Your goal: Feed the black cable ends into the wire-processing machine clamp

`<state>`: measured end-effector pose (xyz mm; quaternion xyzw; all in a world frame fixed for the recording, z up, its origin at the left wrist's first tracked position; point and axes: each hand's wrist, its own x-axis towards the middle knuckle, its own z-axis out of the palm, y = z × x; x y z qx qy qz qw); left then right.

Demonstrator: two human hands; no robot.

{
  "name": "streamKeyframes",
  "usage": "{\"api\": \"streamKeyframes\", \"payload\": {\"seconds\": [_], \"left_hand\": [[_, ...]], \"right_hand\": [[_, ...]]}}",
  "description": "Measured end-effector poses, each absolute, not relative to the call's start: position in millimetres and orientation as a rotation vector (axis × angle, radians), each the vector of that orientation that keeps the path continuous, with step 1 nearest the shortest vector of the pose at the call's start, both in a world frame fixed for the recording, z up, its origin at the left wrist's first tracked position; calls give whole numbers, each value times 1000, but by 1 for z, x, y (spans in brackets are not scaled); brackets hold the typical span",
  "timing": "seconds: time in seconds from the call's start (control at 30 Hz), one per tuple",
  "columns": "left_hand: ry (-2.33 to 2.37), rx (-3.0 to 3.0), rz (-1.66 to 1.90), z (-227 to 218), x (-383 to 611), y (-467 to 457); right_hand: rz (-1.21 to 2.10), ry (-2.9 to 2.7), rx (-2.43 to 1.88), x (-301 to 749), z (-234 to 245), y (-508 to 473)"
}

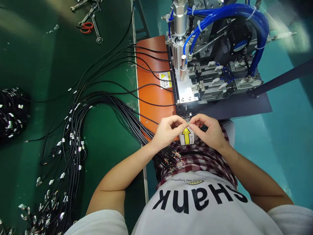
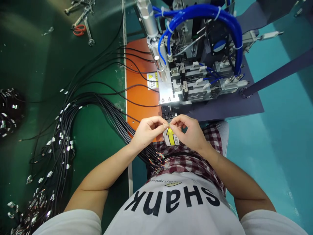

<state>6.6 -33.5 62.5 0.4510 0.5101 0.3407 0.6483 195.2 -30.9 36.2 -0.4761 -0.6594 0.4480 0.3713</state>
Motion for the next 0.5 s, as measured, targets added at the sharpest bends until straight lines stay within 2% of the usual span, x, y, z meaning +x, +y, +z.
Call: {"api": "streamKeyframes", "payload": {"seconds": [0.5], "left_hand": [[1176, 1077, 804, 57, 7, -33]], "right_hand": [[1217, -1604, -1231, 193, 33, -31]]}}
